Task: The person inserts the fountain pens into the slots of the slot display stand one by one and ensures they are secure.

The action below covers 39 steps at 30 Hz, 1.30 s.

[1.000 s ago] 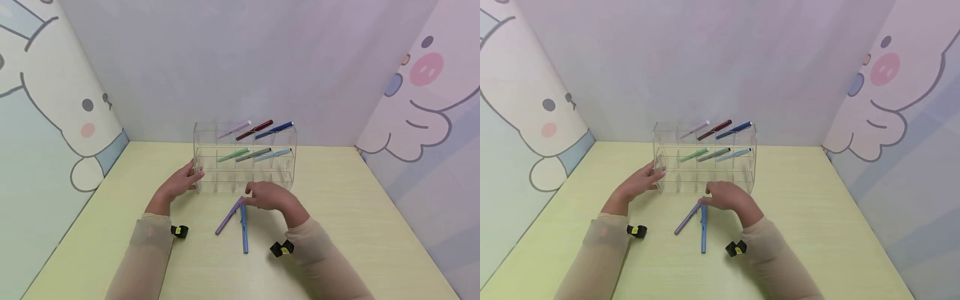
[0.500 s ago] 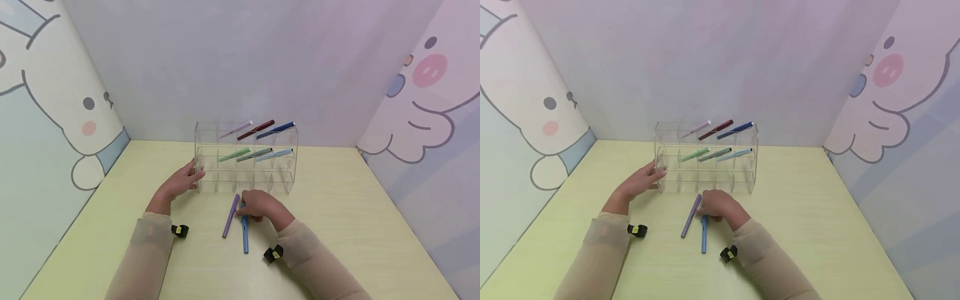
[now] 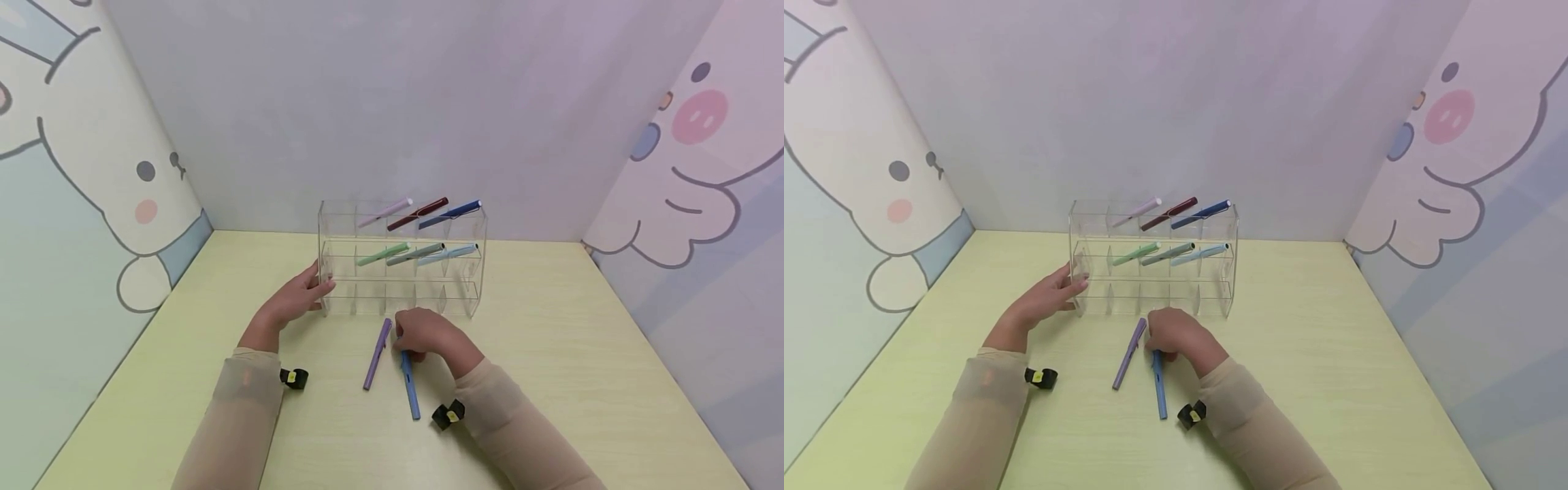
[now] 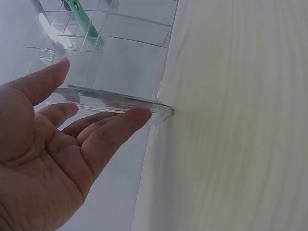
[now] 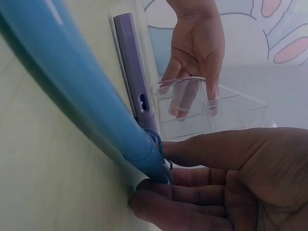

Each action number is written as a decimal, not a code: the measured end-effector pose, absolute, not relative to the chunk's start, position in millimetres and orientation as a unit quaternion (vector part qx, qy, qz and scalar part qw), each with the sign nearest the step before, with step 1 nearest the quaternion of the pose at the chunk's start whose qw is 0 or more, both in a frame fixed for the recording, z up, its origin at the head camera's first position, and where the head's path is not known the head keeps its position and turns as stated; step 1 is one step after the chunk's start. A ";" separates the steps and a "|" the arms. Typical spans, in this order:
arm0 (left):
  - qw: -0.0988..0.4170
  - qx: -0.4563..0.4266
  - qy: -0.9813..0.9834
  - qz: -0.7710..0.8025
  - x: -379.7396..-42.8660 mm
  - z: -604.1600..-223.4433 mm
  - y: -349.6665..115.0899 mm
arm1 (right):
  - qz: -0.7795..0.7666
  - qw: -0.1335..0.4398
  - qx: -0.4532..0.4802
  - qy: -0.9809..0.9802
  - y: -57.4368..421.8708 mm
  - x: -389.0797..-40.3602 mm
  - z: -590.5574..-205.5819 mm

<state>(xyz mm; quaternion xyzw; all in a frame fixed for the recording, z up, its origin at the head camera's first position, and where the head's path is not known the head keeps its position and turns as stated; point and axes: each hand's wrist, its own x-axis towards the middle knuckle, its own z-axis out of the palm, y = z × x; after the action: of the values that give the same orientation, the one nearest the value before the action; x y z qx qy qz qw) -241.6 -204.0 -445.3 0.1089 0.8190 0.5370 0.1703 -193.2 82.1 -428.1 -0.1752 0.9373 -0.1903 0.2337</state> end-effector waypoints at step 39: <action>0.166 0.109 0.815 0.545 -239.0 -442.7 -202.6 | -0.582 -0.058 -0.187 0.790 142.0 -210.3 -376.6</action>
<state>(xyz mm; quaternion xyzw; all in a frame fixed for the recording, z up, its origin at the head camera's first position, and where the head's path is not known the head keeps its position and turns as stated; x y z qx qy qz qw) -239.0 -202.6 -442.7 0.1087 0.8147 0.5450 0.1659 -210.3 142.0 -376.6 -0.1865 0.7897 -0.5816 -0.0580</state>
